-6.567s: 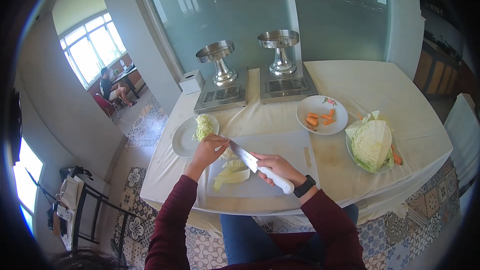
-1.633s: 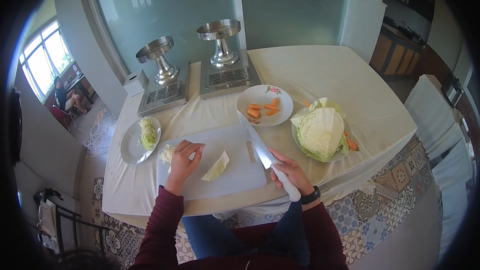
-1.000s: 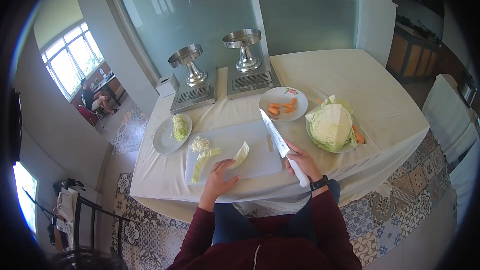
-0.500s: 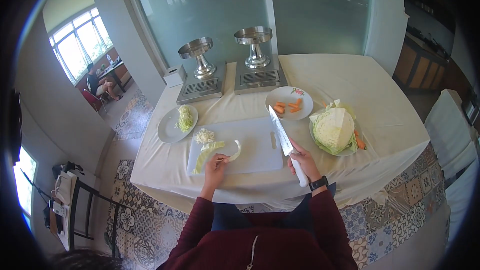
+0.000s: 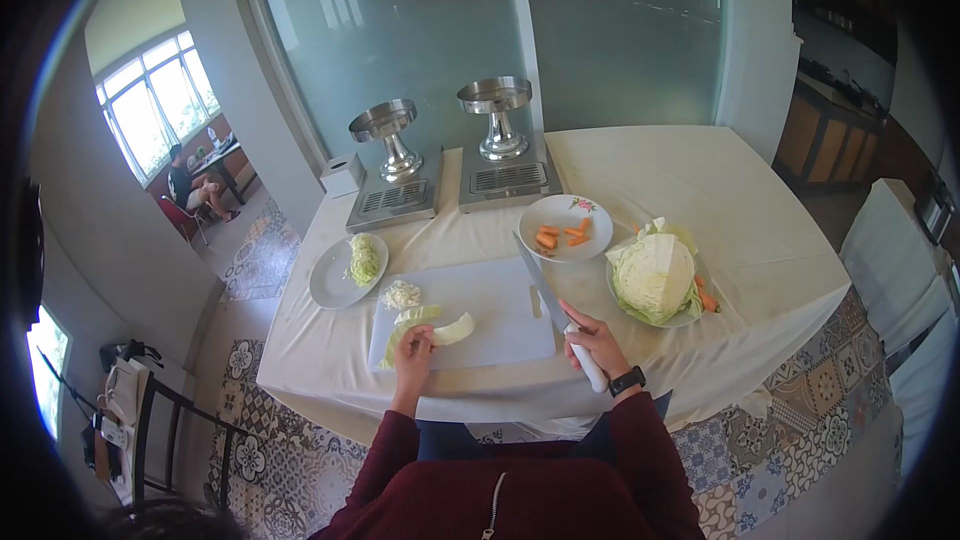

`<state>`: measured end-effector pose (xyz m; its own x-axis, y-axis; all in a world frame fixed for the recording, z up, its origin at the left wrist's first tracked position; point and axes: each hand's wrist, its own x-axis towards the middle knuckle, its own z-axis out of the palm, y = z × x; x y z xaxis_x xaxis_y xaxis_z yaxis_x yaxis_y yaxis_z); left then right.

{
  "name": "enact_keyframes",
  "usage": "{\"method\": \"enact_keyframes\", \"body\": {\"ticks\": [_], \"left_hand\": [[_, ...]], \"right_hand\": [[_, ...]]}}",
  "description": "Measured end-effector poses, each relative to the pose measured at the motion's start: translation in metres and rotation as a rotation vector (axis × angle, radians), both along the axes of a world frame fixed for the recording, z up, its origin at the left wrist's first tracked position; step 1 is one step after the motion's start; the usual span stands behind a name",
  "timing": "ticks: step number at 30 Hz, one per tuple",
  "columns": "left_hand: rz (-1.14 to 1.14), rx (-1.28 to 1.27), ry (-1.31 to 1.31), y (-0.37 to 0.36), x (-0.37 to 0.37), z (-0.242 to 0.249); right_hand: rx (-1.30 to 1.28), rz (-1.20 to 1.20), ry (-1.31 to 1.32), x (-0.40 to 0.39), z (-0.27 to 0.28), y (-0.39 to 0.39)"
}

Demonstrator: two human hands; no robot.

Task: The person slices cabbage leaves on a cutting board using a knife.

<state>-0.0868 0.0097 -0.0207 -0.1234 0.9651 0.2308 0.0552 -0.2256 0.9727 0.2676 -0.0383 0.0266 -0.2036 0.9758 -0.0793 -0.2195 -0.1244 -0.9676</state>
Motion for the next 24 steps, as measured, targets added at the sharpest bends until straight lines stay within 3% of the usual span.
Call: {"method": "enact_keyframes", "body": {"ticks": [24], "left_hand": [[0.097, 0.113, 0.126, -0.012, 0.011, 0.005]], "right_hand": [[-0.05, -0.032, 0.062, 0.0, -0.003, 0.0]]}}
